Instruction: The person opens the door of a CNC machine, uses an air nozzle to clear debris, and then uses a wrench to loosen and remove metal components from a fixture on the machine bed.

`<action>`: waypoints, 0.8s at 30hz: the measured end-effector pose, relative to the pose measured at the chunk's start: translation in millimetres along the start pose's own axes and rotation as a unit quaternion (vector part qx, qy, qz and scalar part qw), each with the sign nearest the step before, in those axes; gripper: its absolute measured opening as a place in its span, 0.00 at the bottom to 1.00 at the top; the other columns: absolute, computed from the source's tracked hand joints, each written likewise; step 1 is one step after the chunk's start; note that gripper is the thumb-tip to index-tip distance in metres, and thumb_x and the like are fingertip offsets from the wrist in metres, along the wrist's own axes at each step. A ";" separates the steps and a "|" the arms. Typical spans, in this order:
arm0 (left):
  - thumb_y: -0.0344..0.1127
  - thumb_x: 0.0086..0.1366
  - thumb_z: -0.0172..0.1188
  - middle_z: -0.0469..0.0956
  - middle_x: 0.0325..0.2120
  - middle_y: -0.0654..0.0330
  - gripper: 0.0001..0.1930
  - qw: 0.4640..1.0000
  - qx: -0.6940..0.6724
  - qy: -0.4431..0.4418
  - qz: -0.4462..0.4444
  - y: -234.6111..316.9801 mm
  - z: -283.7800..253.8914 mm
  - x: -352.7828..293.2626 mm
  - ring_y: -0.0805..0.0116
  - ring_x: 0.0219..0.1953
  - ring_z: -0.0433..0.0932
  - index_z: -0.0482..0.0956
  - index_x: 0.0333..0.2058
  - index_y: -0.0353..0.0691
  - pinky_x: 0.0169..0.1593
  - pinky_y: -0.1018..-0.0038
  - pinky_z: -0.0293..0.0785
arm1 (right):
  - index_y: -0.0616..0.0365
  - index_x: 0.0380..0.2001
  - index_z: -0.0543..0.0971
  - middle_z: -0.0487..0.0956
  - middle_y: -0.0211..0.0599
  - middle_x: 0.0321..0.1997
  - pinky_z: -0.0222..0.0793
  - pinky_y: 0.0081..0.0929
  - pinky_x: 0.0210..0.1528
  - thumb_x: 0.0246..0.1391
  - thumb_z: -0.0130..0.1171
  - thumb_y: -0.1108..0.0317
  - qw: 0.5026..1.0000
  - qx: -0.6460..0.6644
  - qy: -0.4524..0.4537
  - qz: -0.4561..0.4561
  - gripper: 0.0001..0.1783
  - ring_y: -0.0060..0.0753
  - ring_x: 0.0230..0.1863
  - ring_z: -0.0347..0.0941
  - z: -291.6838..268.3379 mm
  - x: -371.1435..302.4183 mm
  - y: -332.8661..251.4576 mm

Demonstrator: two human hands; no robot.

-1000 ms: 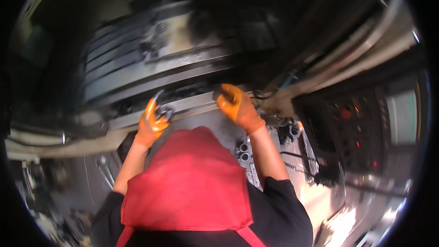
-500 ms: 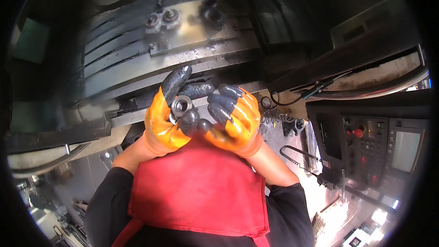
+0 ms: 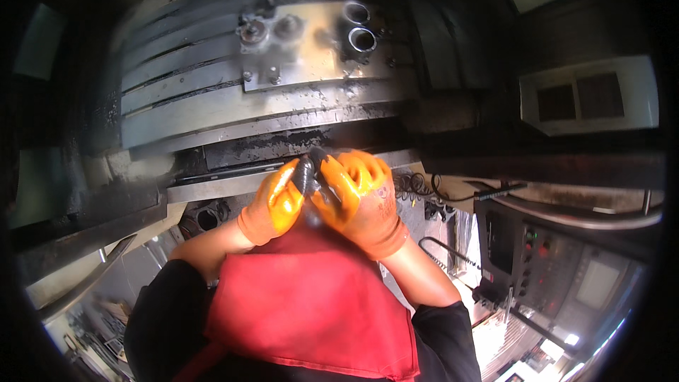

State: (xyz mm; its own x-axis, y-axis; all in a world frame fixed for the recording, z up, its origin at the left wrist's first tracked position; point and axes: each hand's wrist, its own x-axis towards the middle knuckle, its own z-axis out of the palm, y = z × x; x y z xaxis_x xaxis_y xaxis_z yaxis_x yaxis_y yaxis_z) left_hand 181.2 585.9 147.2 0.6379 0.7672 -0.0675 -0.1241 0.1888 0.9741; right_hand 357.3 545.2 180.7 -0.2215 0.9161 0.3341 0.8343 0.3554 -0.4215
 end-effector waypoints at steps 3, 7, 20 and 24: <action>0.41 0.77 0.45 0.80 0.33 0.58 0.17 0.998 -0.003 0.026 -0.050 -46.0 -23.9 -0.3 0.77 0.31 0.76 0.73 0.53 0.34 0.35 0.77 0.74 | 0.64 0.47 0.77 0.77 0.46 0.38 0.73 0.40 0.41 0.40 0.68 0.72 0.991 0.069 -0.106 0.048 0.26 0.53 0.37 0.74 31.9 11.7 11.4; 0.36 0.75 0.48 0.79 0.29 0.63 0.16 0.962 -0.165 0.130 -0.173 -93.9 -73.3 15.5 0.78 0.31 0.75 0.73 0.56 0.37 0.39 0.80 0.72 | 0.67 0.48 0.75 0.76 0.52 0.44 0.74 0.35 0.45 0.43 0.64 0.77 0.997 0.059 -0.040 0.020 0.24 0.45 0.40 0.77 64.4 53.0 52.0; 0.35 0.63 0.65 0.79 0.24 0.64 0.18 0.945 -0.191 0.221 -0.146 -228.1 -187.2 174.6 0.79 0.21 0.71 0.74 0.50 0.37 0.24 0.79 0.67 | 0.51 0.45 0.80 0.81 0.47 0.40 0.72 0.44 0.46 0.54 0.60 0.66 0.995 -0.055 -0.080 -0.025 0.14 0.56 0.42 0.77 179.6 314.1 205.6; 0.27 0.64 0.63 0.78 0.29 0.67 0.17 0.934 -0.215 0.241 -0.154 -221.9 -179.4 170.3 0.82 0.23 0.69 0.73 0.51 0.39 0.25 0.81 0.65 | 0.51 0.44 0.79 0.80 0.50 0.39 0.73 0.46 0.43 0.59 0.58 0.59 0.978 -0.133 -0.132 -0.090 0.13 0.58 0.41 0.77 222.3 359.6 234.6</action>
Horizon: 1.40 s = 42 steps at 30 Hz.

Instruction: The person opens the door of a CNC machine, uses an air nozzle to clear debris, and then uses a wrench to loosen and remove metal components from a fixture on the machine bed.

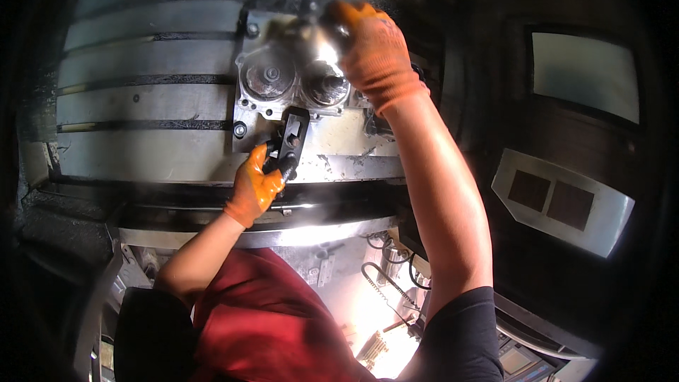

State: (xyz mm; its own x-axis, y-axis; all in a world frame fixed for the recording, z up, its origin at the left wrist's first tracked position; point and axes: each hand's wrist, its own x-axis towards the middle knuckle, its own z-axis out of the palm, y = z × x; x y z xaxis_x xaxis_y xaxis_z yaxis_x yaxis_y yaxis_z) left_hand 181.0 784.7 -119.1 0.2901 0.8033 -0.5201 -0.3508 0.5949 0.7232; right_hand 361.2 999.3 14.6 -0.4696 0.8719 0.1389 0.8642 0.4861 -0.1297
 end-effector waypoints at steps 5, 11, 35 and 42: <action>0.18 0.61 0.57 0.77 0.41 0.63 0.26 0.960 -0.272 -0.028 -0.066 -5.3 6.6 -1.3 0.80 0.31 0.72 0.67 0.59 0.38 0.27 0.84 0.67 | 0.50 0.47 0.77 0.79 0.50 0.40 0.74 0.46 0.41 0.54 0.58 0.66 0.987 -0.106 -0.094 -0.070 0.16 0.55 0.40 0.78 25.7 29.0 15.3; 0.14 0.57 0.52 0.75 0.44 0.60 0.32 0.916 -0.384 -0.007 -0.115 -3.6 12.2 -5.8 0.79 0.35 0.73 0.64 0.62 0.39 0.28 0.84 0.67 | 0.48 0.46 0.78 0.79 0.42 0.38 0.76 0.41 0.37 0.48 0.62 0.70 0.974 -0.126 -0.080 -0.172 0.18 0.49 0.37 0.79 32.5 36.9 24.2; 0.16 0.59 0.57 0.76 0.39 0.66 0.32 0.980 -0.171 0.007 -0.102 12.9 9.6 -20.9 0.84 0.29 0.69 0.64 0.63 0.40 0.29 0.85 0.66 | 0.54 0.30 0.85 0.82 0.50 0.28 0.76 0.43 0.39 0.61 0.49 0.47 0.987 -0.100 -0.121 -0.038 0.24 0.52 0.35 0.81 29.0 44.4 5.9; 0.21 0.61 0.61 0.76 0.31 0.68 0.30 0.996 -0.044 0.013 -0.077 23.8 -1.1 -35.9 0.84 0.25 0.69 0.66 0.62 0.39 0.29 0.83 0.67 | 0.59 0.26 0.84 0.81 0.53 0.29 0.75 0.47 0.44 0.64 0.42 0.43 0.963 -0.187 -0.193 -0.038 0.32 0.56 0.38 0.80 24.4 56.9 2.5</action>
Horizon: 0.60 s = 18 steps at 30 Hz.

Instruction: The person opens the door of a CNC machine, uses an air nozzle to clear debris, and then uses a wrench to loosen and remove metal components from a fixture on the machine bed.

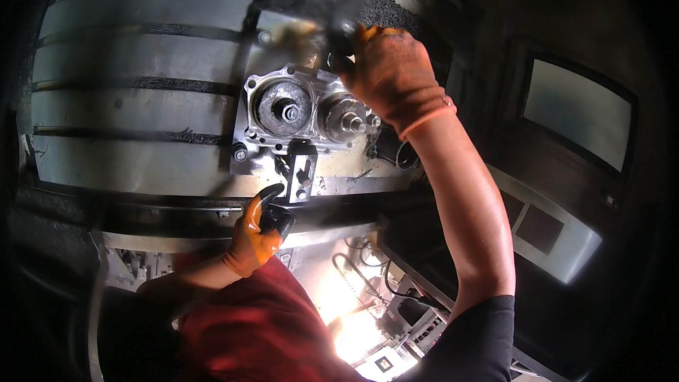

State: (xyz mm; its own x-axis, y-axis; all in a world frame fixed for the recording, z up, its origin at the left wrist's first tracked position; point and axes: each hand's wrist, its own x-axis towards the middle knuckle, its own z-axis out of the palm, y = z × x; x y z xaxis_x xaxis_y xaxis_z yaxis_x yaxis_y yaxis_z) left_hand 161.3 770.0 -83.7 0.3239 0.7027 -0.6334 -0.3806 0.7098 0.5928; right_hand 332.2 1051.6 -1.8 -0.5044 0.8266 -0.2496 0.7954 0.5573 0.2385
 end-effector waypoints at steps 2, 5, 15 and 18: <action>0.21 0.61 0.61 0.76 0.30 0.68 0.30 1.000 0.007 -0.013 -0.010 2.6 -2.3 -6.5 0.84 0.24 0.69 0.66 0.62 0.40 0.29 0.83 0.67 | 0.57 0.30 0.84 0.82 0.51 0.28 0.75 0.45 0.45 0.63 0.45 0.40 0.950 0.162 -0.226 0.140 0.32 0.55 0.37 0.80 -7.6 11.5 9.1; 0.20 0.61 0.60 0.77 0.30 0.67 0.30 0.999 -0.022 -0.025 -0.010 -2.4 -5.4 -9.0 0.84 0.25 0.69 0.66 0.62 0.40 0.29 0.83 0.67 | 0.59 0.26 0.84 0.83 0.51 0.30 0.74 0.45 0.46 0.62 0.40 0.34 0.979 0.104 -0.119 0.126 0.39 0.55 0.37 0.80 -2.5 13.7 11.9; 0.18 0.62 0.56 0.77 0.35 0.64 0.27 0.997 -0.014 -0.065 -0.035 4.9 -15.4 -18.4 0.79 0.36 0.74 0.68 0.60 0.35 0.43 0.80 0.73 | 0.54 0.32 0.86 0.83 0.51 0.32 0.72 0.41 0.47 0.62 0.42 0.43 0.945 0.107 -0.231 0.205 0.30 0.51 0.39 0.81 -17.7 32.2 1.1; 0.21 0.60 0.59 0.79 0.41 0.61 0.30 0.995 -0.008 -0.065 0.069 -11.0 -12.9 -17.7 0.75 0.39 0.76 0.66 0.63 0.41 0.45 0.77 0.74 | 0.57 0.36 0.85 0.83 0.57 0.38 0.72 0.44 0.49 0.60 0.45 0.43 0.961 0.177 -0.166 0.129 0.30 0.51 0.41 0.81 -0.1 28.6 24.7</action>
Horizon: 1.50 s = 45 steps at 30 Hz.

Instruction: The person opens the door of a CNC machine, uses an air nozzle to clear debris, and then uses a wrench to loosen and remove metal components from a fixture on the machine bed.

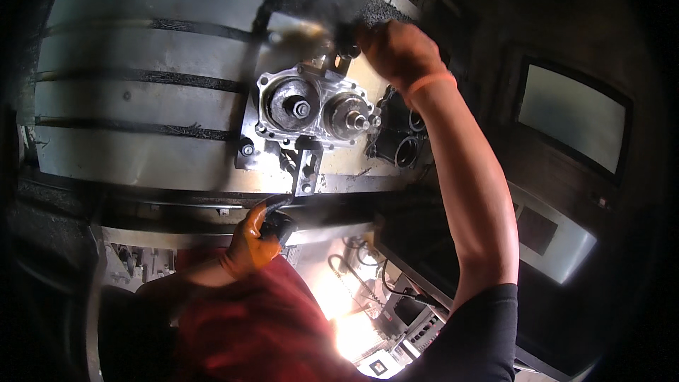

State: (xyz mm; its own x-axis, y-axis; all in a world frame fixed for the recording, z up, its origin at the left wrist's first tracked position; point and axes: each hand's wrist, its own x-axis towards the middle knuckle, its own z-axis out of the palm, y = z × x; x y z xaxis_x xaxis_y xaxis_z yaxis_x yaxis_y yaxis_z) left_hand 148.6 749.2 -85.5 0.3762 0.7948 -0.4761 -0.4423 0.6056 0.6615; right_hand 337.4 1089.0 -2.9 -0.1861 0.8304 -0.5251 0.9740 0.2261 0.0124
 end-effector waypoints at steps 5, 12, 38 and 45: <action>0.19 0.60 0.53 0.78 0.44 0.61 0.28 0.990 -0.051 -0.070 -0.112 -0.2 -14.3 -7.9 0.77 0.39 0.76 0.70 0.61 0.43 0.41 0.77 0.74 | 0.60 0.33 0.85 0.83 0.53 0.37 0.73 0.42 0.49 0.58 0.49 0.44 0.985 0.062 0.005 0.162 0.28 0.53 0.45 0.80 -6.1 -5.3 3.6; 0.22 0.68 0.47 0.81 0.41 0.62 0.18 0.976 -0.120 -0.029 -0.178 11.5 -3.8 -12.5 0.74 0.39 0.79 0.74 0.55 0.35 0.45 0.77 0.75 | 0.63 0.35 0.84 0.82 0.56 0.38 0.72 0.42 0.51 0.58 0.49 0.43 0.975 0.076 0.072 0.197 0.31 0.56 0.47 0.79 9.7 -10.8 21.7; 0.31 0.44 0.76 0.72 0.52 0.43 0.41 0.843 0.350 0.183 0.365 -5.8 23.1 34.1 0.47 0.53 0.73 0.66 0.57 0.29 0.56 0.63 0.71 | 0.59 0.43 0.80 0.82 0.42 0.36 0.72 0.35 0.47 0.46 0.62 0.78 0.927 0.295 0.229 -0.045 0.17 0.46 0.42 0.76 102.1 -241.5 -66.8; 0.36 0.43 0.75 0.77 0.41 0.53 0.35 0.802 0.497 0.149 0.296 -19.0 19.0 56.6 0.49 0.43 0.77 0.71 0.51 0.36 0.46 0.58 0.73 | 0.58 0.49 0.78 0.78 0.44 0.44 0.74 0.34 0.45 0.44 0.64 0.82 0.953 0.192 0.201 -0.123 0.25 0.49 0.42 0.77 119.6 -211.0 -59.2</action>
State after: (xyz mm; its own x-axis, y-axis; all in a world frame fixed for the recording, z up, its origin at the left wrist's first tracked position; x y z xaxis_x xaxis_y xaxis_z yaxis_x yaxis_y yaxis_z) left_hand 193.7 781.9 -114.1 0.0627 0.9955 0.0715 0.4514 -0.0922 0.8875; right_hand 334.4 839.5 5.3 -0.3745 0.9215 -0.1027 0.8556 0.3008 -0.4212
